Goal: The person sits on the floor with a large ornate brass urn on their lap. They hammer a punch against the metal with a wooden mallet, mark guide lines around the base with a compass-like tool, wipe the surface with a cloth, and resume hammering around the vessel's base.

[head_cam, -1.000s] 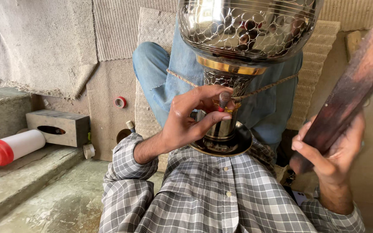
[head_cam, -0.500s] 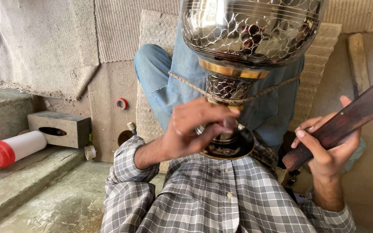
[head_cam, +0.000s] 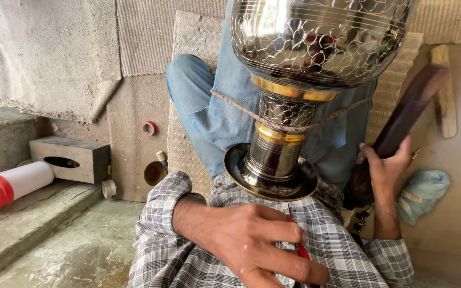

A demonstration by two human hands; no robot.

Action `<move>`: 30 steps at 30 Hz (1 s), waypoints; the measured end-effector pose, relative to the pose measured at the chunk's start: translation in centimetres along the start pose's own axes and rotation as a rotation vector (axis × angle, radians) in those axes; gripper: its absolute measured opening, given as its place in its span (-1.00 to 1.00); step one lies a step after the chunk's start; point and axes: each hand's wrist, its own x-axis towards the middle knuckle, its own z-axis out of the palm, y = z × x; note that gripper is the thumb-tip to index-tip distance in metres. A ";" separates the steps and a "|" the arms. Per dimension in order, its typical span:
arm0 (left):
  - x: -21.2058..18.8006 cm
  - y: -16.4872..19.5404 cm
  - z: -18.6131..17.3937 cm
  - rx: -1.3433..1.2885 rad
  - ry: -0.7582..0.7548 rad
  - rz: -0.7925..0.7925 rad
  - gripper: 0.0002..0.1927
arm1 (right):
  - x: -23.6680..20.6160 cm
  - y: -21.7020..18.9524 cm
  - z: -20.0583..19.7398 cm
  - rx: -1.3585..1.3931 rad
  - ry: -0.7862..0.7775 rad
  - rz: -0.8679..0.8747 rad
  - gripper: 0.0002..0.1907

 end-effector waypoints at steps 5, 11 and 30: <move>-0.7 -0.1 0.7 -0.017 0.011 0.023 -0.89 | 0.4 1.2 0.8 -0.067 0.044 -0.008 -0.54; -0.6 -0.2 1.0 0.027 -0.033 0.036 -0.86 | 0.2 2.2 1.6 -0.296 0.102 0.043 -0.64; -10.4 -6.3 -4.6 0.517 0.769 -0.703 -0.54 | -1.5 0.1 -2.8 -0.715 0.244 -0.221 -0.53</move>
